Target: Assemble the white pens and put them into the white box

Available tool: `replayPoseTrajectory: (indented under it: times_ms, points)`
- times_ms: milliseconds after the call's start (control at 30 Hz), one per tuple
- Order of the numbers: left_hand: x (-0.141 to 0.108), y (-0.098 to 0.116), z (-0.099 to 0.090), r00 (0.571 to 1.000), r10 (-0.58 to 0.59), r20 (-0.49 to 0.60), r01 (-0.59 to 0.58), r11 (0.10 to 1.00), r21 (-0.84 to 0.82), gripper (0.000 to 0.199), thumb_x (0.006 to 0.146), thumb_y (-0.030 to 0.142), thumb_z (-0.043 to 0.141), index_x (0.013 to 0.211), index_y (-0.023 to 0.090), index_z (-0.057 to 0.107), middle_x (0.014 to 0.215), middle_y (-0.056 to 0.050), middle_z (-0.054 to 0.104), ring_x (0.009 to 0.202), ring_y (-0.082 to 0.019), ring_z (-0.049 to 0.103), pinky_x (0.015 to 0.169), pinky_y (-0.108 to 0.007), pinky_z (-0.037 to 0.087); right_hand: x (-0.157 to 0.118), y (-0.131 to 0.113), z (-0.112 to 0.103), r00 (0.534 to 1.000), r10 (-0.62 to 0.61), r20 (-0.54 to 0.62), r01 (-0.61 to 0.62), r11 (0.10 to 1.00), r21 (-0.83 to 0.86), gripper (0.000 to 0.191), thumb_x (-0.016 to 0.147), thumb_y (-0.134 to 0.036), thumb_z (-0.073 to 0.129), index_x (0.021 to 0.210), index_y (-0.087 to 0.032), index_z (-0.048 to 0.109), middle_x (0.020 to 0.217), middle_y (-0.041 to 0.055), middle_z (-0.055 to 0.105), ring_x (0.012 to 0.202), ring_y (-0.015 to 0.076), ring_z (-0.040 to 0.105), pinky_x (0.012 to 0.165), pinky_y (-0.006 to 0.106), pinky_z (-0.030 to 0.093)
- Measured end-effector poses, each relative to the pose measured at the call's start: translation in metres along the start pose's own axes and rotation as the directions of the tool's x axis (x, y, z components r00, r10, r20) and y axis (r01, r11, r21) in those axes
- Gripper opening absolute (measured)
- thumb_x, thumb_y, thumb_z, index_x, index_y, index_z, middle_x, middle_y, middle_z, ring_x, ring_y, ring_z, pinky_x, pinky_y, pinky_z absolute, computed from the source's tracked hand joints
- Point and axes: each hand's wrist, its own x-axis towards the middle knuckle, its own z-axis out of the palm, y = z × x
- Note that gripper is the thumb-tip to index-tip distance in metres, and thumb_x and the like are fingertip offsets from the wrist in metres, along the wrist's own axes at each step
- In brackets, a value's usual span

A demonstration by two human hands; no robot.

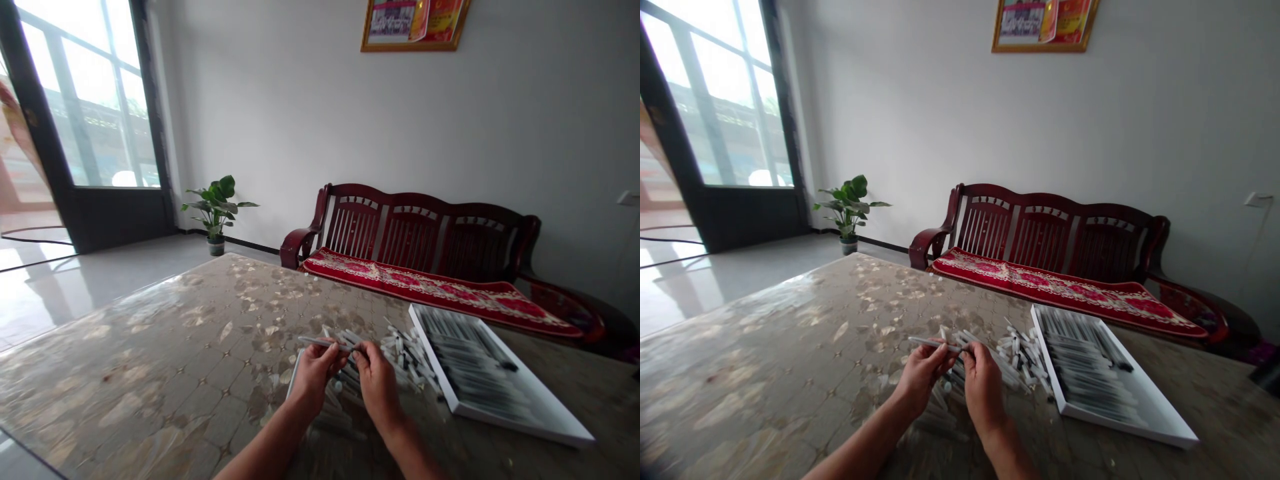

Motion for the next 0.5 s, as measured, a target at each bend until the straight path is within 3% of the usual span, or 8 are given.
replayPoseTrajectory:
  times_ms: [100,200,367,500]
  points:
    - [-0.0022,-0.0017,0.0002,1.000,0.028,0.012,-0.028,0.999,0.039,0.033,0.056,0.027,0.089,0.075,0.015,0.065,0.067,-0.002,0.073,0.060,-0.014,0.067,0.063,-0.024,0.056,-0.0027,-0.0019,0.0026,0.997,-0.077,-0.006,0.076,0.990,-0.115,0.024,0.091,-0.035,0.040,0.083,-0.023,0.059,0.082,0.0058,0.068,0.077,0.0206,0.063,0.068,0.029,0.047]
    - [-0.0051,-0.0021,0.0012,0.998,0.053,0.024,-0.055,0.996,0.068,0.038,0.052,0.030,0.090,0.076,0.014,0.065,0.067,-0.003,0.073,0.059,-0.015,0.067,0.062,-0.025,0.056,-0.0031,-0.0028,0.0046,0.998,-0.057,0.001,0.057,0.986,-0.159,0.033,0.094,-0.041,0.033,0.075,-0.025,0.054,0.073,0.0048,0.065,0.069,0.0198,0.060,0.062,0.028,0.043]
    - [-0.0057,-0.0014,0.0008,0.995,0.101,0.018,-0.103,0.983,0.150,0.034,0.057,0.031,0.087,0.078,0.015,0.066,0.068,-0.002,0.072,0.064,-0.017,0.069,0.056,-0.023,0.052,0.0009,-0.0039,0.0029,0.989,0.120,0.089,-0.123,0.992,0.028,0.043,0.092,-0.054,0.036,0.064,-0.025,0.051,0.057,0.0007,0.058,0.053,0.0172,0.052,0.050,0.027,0.037]
    - [-0.0043,0.0000,0.0001,0.995,0.098,-0.020,-0.093,0.979,0.184,0.025,0.063,0.028,0.084,0.077,0.016,0.067,0.066,-0.001,0.071,0.062,-0.015,0.068,0.052,-0.020,0.048,0.0020,-0.0061,-0.0011,0.986,0.101,0.131,-0.116,0.987,0.114,0.045,0.092,-0.057,0.038,0.069,-0.023,0.056,0.057,0.0002,0.059,0.054,0.0170,0.053,0.051,0.027,0.039]
